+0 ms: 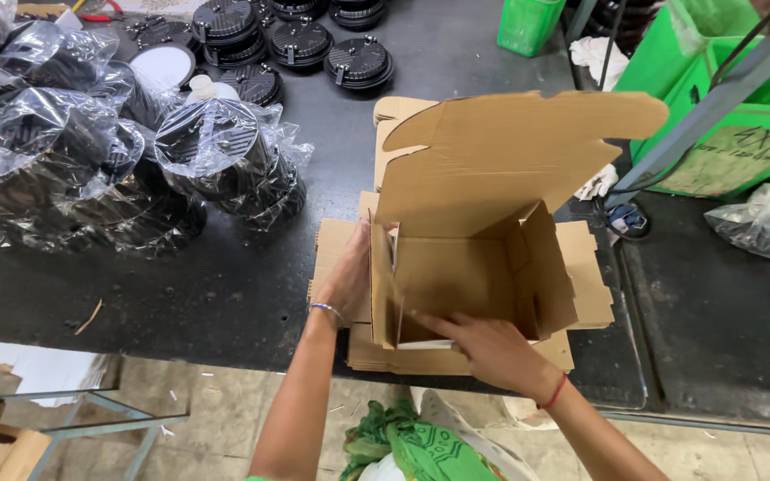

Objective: The person assembles flat cardboard boxes by folding the flaps into shape, places a plastic-wrapped black circular object into each box, closes the lids, and stacks the finished boxes on the table. The process repeats for multiple units.

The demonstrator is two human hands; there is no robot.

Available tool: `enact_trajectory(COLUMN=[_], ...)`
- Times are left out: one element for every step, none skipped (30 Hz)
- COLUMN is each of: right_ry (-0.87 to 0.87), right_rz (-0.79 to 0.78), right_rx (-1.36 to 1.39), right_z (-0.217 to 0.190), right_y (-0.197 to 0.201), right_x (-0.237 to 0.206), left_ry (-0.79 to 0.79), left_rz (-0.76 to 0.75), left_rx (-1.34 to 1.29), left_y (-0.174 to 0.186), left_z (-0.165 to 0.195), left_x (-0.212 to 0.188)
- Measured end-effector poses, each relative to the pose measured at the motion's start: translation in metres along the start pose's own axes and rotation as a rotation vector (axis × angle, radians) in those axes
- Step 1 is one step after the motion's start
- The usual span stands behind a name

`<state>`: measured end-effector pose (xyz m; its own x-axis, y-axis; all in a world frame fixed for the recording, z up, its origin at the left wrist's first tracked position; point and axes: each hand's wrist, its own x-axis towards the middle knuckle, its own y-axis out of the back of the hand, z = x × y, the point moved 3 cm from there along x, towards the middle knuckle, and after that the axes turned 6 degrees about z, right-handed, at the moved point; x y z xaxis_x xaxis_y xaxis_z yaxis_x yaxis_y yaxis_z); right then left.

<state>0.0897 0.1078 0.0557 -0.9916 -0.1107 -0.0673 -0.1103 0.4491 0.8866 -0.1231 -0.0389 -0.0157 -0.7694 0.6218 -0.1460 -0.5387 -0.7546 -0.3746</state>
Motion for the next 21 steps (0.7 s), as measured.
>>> enact_trajectory(right_ry=[0.035, 0.071, 0.109, 0.106, 0.104, 0.102, 0.117, 0.132, 0.147, 0.152, 0.157, 0.162, 0.131, 0.098, 0.067, 0.102, 0.137, 0.173, 0.173, 0.174, 0.174], right_rz=[-0.024, -0.049, -0.072, -0.089, -0.108, -0.126, -0.116, -0.107, -0.098, -0.095, -0.091, -0.085, -0.118, -0.151, -0.183, -0.154, -0.126, -0.097, -0.096, -0.097, -0.097], right_rx=[0.003, 0.005, 0.007, 0.005, 0.003, 0.0, 0.021, 0.042, 0.062, 0.056, 0.05, 0.043, 0.033, 0.023, 0.011, 0.031, 0.053, 0.075, 0.056, 0.035, 0.014], right_z=[-0.003, -0.005, -0.007, -0.007, -0.006, -0.006, -0.006, -0.006, -0.005, -0.004, -0.003, -0.002, -0.001, 0.001, 0.003, 0.003, 0.002, 0.002, 0.003, 0.004, 0.005], right_y=[0.001, 0.002, 0.002, 0.003, 0.003, 0.003, 0.004, 0.004, 0.004, 0.004, 0.003, 0.002, 0.0, -0.002, -0.004, -0.005, -0.006, -0.007, -0.008, -0.01, -0.012], right_x=[0.004, 0.008, 0.012, 0.014, 0.015, 0.016, 0.017, 0.017, 0.017, 0.018, 0.019, 0.02, 0.021, 0.021, 0.021, 0.021, 0.021, 0.021, 0.022, 0.022, 0.023], left_ry=[0.003, 0.006, -0.013, -0.033, -0.053, -0.067, -0.081, -0.093, -0.096, -0.098, -0.099, -0.09, -0.08, -0.07, -0.09, -0.11, -0.129, -0.111, -0.094, -0.076, -0.077], left_rz=[-0.052, -0.103, -0.153, -0.203, -0.252, -0.253, -0.254, -0.255, -0.27, -0.284, -0.297, -0.266, -0.235, -0.206, -0.181, -0.155, -0.128, -0.128, -0.129, -0.13, -0.113], left_rx=[0.028, 0.057, 0.03, 0.003, -0.026, -0.01, 0.004, 0.019, 0.036, 0.052, 0.069, 0.089, 0.109, 0.128, 0.209, 0.288, 0.369, 0.385, 0.4, 0.413, 0.444], left_y=[0.003, 0.008, 0.012, 0.016, 0.02, 0.024, 0.027, 0.03, 0.031, 0.031, 0.031, 0.031, 0.031, 0.03, 0.028, 0.027, 0.025, 0.024, 0.022, 0.019, 0.017], left_z=[0.001, 0.002, 0.004, 0.005, 0.006, 0.006, 0.006, 0.006, 0.005, 0.005, 0.004, 0.004, 0.003, 0.003, 0.004, 0.005, 0.006, 0.008, 0.008, 0.009, 0.01], left_x=[-0.004, -0.008, -0.009, -0.01, -0.01, -0.008, -0.005, -0.003, -0.001, 0.001, 0.002, 0.003, 0.003, 0.002, 0.001, -0.001, -0.003, -0.006, -0.008, -0.01, -0.011])
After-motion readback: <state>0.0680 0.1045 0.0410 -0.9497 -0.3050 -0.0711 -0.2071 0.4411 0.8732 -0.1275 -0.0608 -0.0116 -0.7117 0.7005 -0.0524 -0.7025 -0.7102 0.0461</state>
